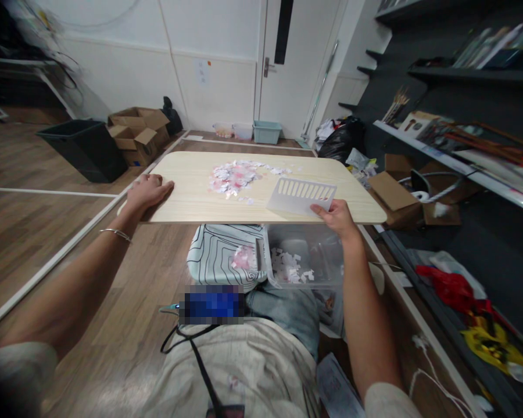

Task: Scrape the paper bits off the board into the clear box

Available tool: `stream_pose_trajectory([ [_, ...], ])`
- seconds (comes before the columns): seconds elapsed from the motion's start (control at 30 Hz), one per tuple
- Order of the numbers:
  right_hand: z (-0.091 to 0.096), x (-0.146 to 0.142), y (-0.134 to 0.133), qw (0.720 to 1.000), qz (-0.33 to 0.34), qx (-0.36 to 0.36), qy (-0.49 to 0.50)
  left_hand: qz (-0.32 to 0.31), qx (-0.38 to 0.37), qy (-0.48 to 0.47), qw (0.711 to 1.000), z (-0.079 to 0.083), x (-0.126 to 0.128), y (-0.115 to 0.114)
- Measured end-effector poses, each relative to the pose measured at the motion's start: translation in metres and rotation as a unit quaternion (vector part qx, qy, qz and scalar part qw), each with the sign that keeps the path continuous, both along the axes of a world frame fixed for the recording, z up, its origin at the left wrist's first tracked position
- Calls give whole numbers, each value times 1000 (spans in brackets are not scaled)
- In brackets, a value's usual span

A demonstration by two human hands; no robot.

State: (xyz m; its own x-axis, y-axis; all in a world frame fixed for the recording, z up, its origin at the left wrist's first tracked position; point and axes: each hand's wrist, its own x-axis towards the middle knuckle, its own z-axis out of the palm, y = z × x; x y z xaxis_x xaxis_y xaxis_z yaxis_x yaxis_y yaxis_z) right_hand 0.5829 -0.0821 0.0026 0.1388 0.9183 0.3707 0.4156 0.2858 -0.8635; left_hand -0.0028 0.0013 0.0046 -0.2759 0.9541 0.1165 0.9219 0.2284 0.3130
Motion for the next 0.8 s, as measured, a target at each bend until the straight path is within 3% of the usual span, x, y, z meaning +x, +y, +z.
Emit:
stream_pose_trajectory([
  [0.53,-1,-1,-3,999,-15,12,-32,1,-23,9,1000,8,6,-5],
  [0.67,-4,-1,-1,998,-49,23,-27,-1,-18,9,1000,7,5,-5],
  [0.8,-5,-2,-3,999,-33,24,-29,3,-13,5,1000,4,4,-5],
])
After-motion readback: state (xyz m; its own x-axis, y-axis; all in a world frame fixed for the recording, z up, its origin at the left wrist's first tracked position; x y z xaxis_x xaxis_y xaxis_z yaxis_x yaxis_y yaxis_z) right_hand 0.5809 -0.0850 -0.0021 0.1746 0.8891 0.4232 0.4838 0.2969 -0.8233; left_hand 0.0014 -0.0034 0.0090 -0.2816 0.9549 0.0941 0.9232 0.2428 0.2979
